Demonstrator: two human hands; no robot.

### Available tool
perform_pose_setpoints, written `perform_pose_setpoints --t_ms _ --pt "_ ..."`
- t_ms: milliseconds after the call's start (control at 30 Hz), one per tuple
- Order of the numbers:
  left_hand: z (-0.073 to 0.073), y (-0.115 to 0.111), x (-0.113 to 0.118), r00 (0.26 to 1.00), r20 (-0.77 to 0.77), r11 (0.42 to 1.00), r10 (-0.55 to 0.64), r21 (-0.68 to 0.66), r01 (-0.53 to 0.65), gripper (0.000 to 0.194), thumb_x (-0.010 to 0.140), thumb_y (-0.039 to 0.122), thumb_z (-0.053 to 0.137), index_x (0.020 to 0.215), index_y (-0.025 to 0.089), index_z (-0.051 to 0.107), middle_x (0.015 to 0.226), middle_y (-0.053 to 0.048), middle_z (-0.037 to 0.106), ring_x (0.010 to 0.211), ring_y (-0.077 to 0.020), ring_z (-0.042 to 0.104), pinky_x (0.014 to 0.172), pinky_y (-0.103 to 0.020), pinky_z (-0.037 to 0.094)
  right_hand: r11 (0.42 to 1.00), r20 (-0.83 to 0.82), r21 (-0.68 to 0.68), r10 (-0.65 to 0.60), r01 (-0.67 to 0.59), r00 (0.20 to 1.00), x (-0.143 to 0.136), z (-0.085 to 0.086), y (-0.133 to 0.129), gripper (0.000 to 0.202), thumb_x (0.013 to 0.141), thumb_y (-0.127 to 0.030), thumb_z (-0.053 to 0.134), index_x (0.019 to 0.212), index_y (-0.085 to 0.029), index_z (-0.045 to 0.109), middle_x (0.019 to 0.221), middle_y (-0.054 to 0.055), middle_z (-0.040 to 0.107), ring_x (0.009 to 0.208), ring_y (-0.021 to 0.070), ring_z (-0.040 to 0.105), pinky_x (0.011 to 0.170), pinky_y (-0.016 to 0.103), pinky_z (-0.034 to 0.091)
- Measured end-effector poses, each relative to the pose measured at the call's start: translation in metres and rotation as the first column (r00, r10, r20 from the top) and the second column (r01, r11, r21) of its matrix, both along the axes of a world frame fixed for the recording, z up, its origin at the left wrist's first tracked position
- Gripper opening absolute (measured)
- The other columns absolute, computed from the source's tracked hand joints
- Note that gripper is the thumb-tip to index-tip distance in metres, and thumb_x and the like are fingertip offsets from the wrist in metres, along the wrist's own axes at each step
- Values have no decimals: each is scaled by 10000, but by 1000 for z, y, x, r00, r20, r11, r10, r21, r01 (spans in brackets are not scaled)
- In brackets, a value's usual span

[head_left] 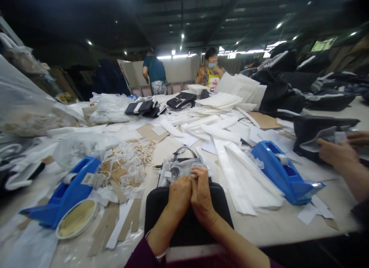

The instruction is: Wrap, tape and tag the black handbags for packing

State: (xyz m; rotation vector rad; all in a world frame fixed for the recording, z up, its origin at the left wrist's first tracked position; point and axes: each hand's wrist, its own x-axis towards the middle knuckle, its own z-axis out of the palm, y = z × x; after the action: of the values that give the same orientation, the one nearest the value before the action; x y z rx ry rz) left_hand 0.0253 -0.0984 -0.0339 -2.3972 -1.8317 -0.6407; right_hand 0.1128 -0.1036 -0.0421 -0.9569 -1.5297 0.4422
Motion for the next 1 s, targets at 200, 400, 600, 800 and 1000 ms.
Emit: perform_pose_setpoints --t_ms 200,400,600,800,1000 --pt "2 3 -17 897 441 998 -23 65 -6 255 834 30 387 938 175 570 892 -62 659 847 -182 632 757 -298 525 998 256 -30 64 -58 965 -1 -6 3 296 814 -39 389 1060 -178 474 1057 121 516 988 246 514 877 408 480" --pt "24 21 -15 861 508 991 -22 126 -49 290 826 25 368 923 183 591 914 -64 650 878 -187 622 813 -334 521 999 543 -13 -17 29 839 -9 -13 7 303 787 -29 380 1008 -125 564 953 155 576 928 293 517 849 487 482" --pt "41 93 4 996 52 967 69 -248 -54 350 800 14 446 1052 143 652 1101 -102 675 1093 -178 583 965 -277 427 999 537 -4 -26 33 843 -6 -13 5 466 731 21 406 1170 -87 518 1103 172 550 1057 276 495 913 440 470" --pt "19 127 8 993 -51 910 106 -398 -118 298 850 67 406 981 127 667 1034 -137 693 1004 -203 636 846 -271 477 986 285 -123 141 -109 948 -1 3 5 183 833 -48 442 834 -175 574 968 90 569 941 203 542 844 333 486" --pt "11 124 1 996 -60 905 63 -416 -82 305 883 85 372 1034 127 633 1084 -141 677 1030 -211 626 878 -289 465 904 128 -226 397 -363 909 28 60 -22 239 910 -269 422 936 -246 659 907 55 628 870 182 605 771 329 501"
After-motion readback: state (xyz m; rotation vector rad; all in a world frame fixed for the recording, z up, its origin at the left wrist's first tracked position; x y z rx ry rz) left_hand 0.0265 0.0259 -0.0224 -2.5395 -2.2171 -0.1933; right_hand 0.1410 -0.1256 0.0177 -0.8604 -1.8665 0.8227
